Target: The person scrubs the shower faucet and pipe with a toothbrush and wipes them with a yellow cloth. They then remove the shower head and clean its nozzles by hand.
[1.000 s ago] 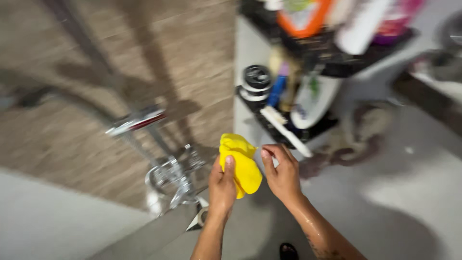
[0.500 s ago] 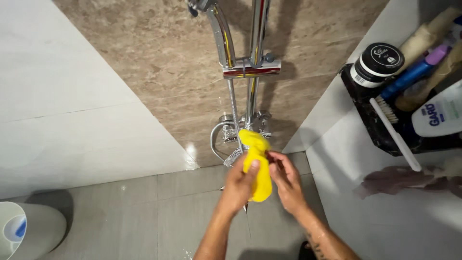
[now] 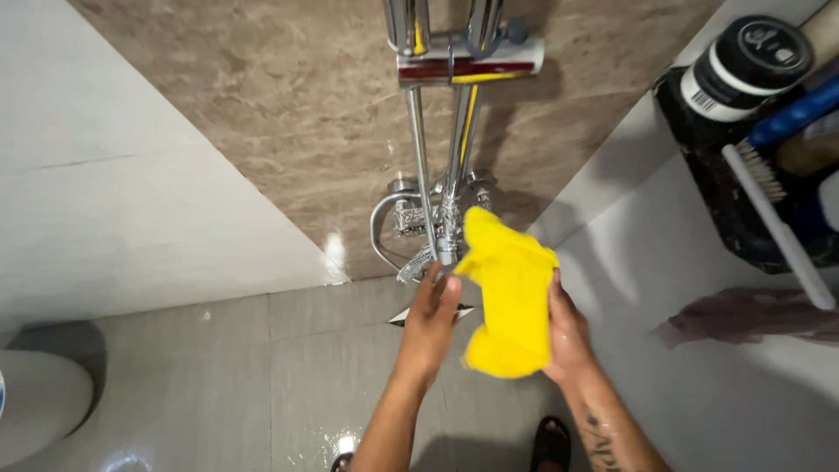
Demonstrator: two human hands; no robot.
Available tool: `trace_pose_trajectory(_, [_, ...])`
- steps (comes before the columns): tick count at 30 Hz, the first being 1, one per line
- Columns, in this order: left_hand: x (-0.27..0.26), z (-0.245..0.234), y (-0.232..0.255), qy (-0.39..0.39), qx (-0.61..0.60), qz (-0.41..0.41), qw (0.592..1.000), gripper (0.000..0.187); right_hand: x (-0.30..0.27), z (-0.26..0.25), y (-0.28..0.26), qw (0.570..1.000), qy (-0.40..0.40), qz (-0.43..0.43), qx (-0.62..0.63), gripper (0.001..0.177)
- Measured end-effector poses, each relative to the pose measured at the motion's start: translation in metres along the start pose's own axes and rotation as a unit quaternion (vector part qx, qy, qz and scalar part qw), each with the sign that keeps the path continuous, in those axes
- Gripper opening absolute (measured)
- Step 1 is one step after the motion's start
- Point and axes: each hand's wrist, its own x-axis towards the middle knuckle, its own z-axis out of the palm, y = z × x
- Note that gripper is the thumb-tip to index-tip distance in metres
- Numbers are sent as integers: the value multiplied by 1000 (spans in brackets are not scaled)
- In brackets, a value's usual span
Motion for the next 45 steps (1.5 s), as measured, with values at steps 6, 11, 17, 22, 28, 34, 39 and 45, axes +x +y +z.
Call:
trace_pose_trajectory(6, [21, 9, 4, -49, -181, 28, 982, 29, -2, -29, -14, 992, 20, 44, -118, 51])
trace_pose_trajectory(11, [16, 29, 11, -31, -19, 145, 989, 22, -4, -46, 0, 920, 177, -102, -333, 35])
trace_pose_trajectory(17, [-8, 55, 29, -74, 253, 326, 908, 30, -17, -34, 45, 907, 179, -200, -325, 40])
trace_pose_trajectory(22, [-12, 54, 47, -52, 311, 266, 911, 21, 2, -56, 48, 912, 199, -123, -336, 23])
trace_pose_trajectory(28, [-29, 78, 32, -55, 273, 262, 924, 42, -4, -70, 88, 924, 299, -211, -114, 27])
trace_pose_trajectory(34, [-64, 74, 19, -244, 228, 219, 917, 62, 17, -59, 77, 957, 219, -183, 46, 36])
trace_pose_trajectory(39, [-55, 27, 38, -124, 158, 135, 970, 56, 90, -5, 56, 919, 127, -284, -245, 45])
trace_pose_trajectory(45, [-44, 2, 37, -87, 133, 98, 982, 50, 186, 48, 59, 741, 60, -399, -536, 56])
